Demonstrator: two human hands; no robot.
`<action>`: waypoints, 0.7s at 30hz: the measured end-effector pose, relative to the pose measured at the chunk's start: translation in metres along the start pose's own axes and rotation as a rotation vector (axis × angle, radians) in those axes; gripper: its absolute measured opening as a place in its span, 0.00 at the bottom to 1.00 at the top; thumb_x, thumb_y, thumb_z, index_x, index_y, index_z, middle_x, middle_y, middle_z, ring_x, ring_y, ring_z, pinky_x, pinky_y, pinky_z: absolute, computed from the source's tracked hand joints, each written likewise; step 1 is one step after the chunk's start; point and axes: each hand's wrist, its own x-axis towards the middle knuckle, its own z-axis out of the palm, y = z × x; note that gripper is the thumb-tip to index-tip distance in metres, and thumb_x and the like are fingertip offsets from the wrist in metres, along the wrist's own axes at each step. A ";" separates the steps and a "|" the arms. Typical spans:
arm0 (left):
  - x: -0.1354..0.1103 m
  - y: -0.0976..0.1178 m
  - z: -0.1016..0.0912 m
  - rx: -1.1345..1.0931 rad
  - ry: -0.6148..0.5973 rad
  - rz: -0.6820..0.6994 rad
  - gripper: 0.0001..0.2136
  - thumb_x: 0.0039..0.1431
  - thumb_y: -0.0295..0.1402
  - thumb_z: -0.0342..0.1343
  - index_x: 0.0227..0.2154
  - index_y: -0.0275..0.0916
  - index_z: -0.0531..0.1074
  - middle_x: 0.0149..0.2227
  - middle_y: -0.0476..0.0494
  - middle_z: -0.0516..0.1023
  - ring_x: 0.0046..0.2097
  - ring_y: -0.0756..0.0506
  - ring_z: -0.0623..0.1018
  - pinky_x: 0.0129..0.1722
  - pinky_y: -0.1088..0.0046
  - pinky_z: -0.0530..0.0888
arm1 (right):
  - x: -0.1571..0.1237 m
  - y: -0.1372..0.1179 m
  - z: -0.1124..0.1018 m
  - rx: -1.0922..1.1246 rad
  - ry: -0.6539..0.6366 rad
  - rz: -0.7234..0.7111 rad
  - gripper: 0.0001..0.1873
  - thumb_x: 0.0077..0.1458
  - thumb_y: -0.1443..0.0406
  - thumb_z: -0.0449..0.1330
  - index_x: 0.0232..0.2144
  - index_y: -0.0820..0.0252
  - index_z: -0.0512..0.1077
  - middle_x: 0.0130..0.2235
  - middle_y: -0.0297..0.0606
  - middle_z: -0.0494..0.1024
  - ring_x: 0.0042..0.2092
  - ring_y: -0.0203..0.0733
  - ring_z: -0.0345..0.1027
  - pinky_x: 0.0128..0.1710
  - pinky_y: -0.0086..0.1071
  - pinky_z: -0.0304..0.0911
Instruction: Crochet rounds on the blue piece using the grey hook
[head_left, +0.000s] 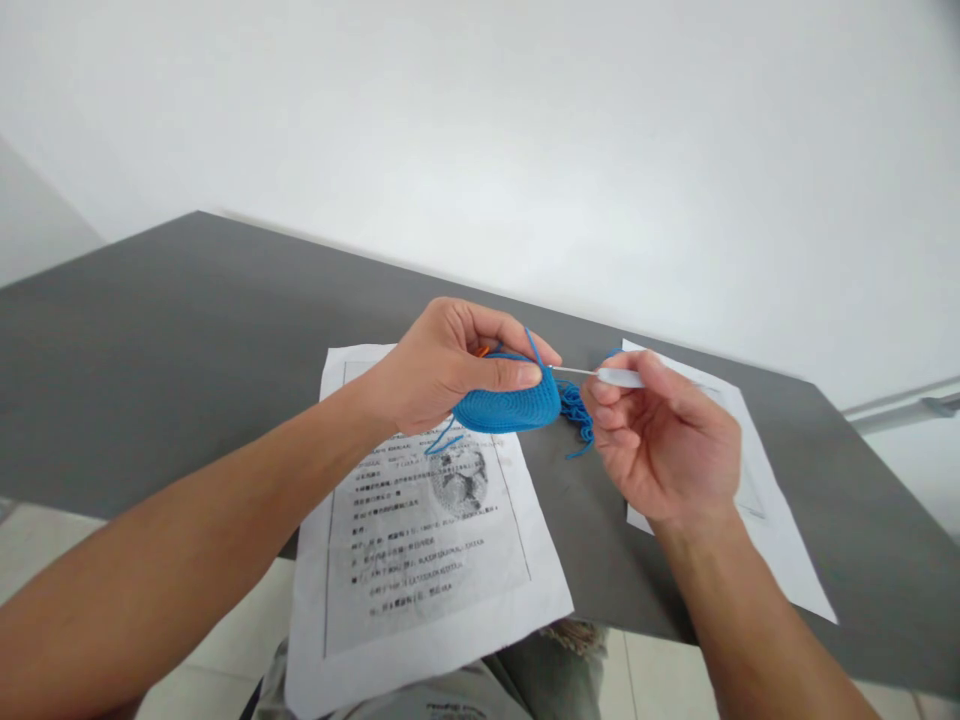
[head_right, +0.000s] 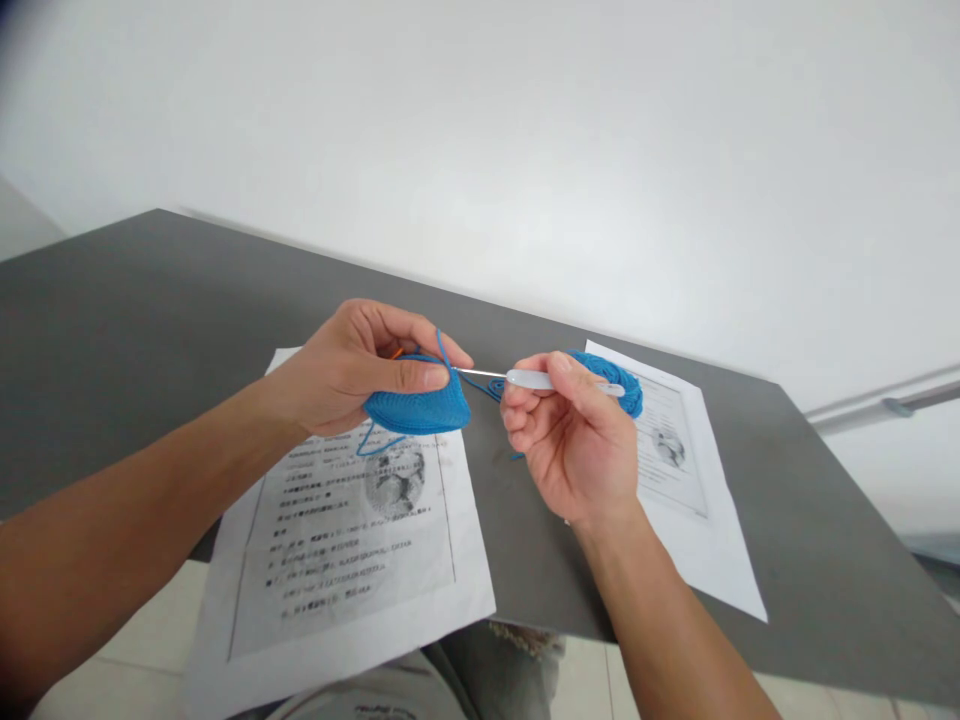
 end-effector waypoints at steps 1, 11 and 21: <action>0.000 -0.003 0.001 -0.009 0.003 0.020 0.06 0.47 0.26 0.77 0.27 0.37 0.86 0.37 0.43 0.89 0.28 0.52 0.79 0.29 0.77 0.76 | 0.001 0.002 0.002 0.034 -0.002 0.021 0.12 0.61 0.55 0.71 0.35 0.57 0.83 0.29 0.33 0.84 0.26 0.33 0.77 0.22 0.22 0.76; -0.005 -0.017 0.015 -0.131 0.059 0.000 0.08 0.44 0.25 0.78 0.28 0.35 0.85 0.32 0.45 0.85 0.34 0.49 0.80 0.35 0.74 0.77 | 0.000 0.021 0.026 -0.157 0.099 -0.400 0.06 0.65 0.60 0.69 0.41 0.54 0.84 0.34 0.33 0.86 0.31 0.35 0.81 0.28 0.26 0.81; -0.007 -0.019 0.018 -0.025 0.095 0.025 0.07 0.48 0.28 0.76 0.31 0.37 0.86 0.37 0.42 0.87 0.36 0.46 0.82 0.38 0.69 0.79 | 0.000 0.023 0.022 -0.189 0.133 -0.438 0.06 0.65 0.58 0.69 0.42 0.50 0.84 0.34 0.33 0.86 0.31 0.38 0.80 0.29 0.32 0.82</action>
